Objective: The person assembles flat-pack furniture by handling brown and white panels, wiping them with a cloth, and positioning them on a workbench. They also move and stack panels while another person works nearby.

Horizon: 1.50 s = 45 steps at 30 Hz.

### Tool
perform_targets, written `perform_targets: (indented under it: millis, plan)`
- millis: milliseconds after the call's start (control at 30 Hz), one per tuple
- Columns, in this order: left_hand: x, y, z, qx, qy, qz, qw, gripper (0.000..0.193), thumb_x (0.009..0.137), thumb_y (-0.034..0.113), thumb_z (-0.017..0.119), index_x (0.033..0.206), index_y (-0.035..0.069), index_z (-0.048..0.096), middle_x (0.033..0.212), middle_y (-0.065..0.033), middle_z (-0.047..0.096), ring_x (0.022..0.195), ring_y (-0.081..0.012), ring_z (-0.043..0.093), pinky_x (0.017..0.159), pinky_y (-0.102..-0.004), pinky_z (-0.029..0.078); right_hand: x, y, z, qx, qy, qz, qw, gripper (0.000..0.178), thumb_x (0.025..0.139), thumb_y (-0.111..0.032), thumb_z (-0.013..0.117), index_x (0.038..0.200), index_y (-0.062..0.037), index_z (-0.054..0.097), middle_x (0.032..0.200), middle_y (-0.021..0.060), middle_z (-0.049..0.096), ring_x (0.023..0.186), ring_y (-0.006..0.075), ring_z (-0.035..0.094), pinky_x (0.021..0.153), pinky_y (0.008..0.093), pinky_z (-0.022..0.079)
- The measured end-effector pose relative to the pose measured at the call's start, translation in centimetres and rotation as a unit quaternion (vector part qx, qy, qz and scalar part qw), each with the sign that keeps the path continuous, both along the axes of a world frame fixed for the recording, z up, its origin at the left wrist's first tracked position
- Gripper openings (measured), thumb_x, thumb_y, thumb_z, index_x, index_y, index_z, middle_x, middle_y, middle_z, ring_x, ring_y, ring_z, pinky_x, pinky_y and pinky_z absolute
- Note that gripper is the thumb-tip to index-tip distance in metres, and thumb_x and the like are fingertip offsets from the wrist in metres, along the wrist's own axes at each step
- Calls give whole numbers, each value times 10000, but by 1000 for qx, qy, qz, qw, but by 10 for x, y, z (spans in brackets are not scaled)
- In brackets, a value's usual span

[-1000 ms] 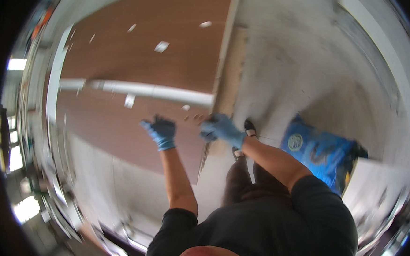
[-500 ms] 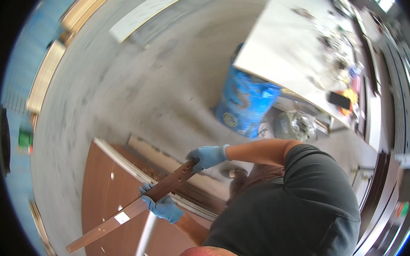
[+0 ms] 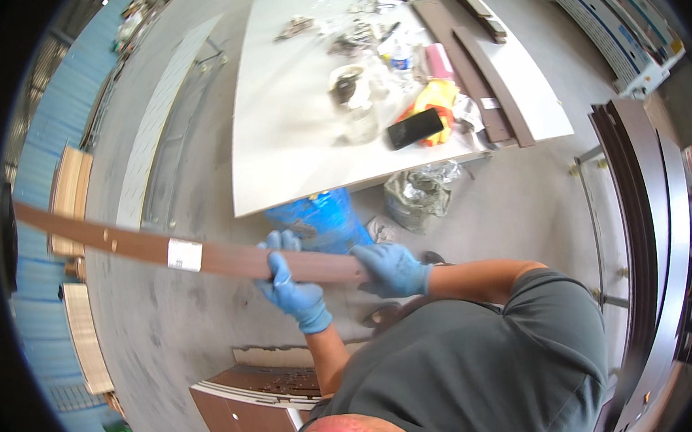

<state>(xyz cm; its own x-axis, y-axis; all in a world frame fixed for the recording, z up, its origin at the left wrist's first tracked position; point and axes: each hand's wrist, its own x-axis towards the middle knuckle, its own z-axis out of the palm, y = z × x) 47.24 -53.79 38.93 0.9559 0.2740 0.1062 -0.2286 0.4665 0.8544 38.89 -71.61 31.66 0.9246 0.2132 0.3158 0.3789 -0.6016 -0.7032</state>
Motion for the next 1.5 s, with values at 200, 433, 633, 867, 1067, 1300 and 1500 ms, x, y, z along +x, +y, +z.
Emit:
perform_targets:
  millis: [200,433,633,867,1067,1300,1500]
  plan:
    - [2,-200,12,-40,55,-246,967,406,997,96,660,1347,-47,510,1266,-209,659,1126,-336,698,982,-441,573,-63,-154,-21,-3,8,-206,978,847,800,-348,846,1463,13,461,1167,264,663,1001,470,659,861,528,543]
    - [4,-345,-32,-25,65,-475,877,282,978,104,710,1211,-30,623,1077,-78,712,932,-166,696,868,-325,573,-132,-226,-36,-9,51,-405,913,858,800,-316,850,1481,27,457,1247,291,658,1086,477,665,921,530,552]
    - [-13,-452,-98,68,159,-555,814,284,985,99,719,1215,-54,652,1105,-142,746,923,-235,742,849,-365,618,-173,-269,-35,-8,123,-508,852,848,807,-307,836,1483,41,463,1282,304,652,1139,477,655,962,515,544]
    - [-58,-561,-170,195,210,-606,742,328,952,183,785,1179,-17,656,1092,-102,733,901,-205,651,838,-373,563,-233,-368,-58,-7,203,-541,816,833,820,-353,805,1479,44,485,1276,291,660,1116,467,661,958,529,539]
    - [-90,-632,-192,254,267,-613,699,350,962,227,785,1186,-17,671,1116,-112,736,935,-214,665,860,-379,562,-273,-434,-74,-25,241,-530,812,833,831,-380,794,1471,47,476,1294,304,646,1137,482,648,960,538,536]
    - [-79,-649,-208,277,290,-622,672,379,970,266,750,1198,-21,652,1032,-125,725,889,-231,661,805,-402,563,-267,-455,-100,-10,289,-522,802,868,827,-397,790,1493,40,446,1290,305,640,1122,484,651,945,549,537]
    - [-61,-642,-197,334,278,-603,669,590,946,390,735,1323,-27,556,1029,-182,702,912,-289,671,822,-441,557,-210,-467,-93,55,367,-518,771,939,852,-409,784,1557,58,376,1372,324,607,1216,487,626,1051,533,502]
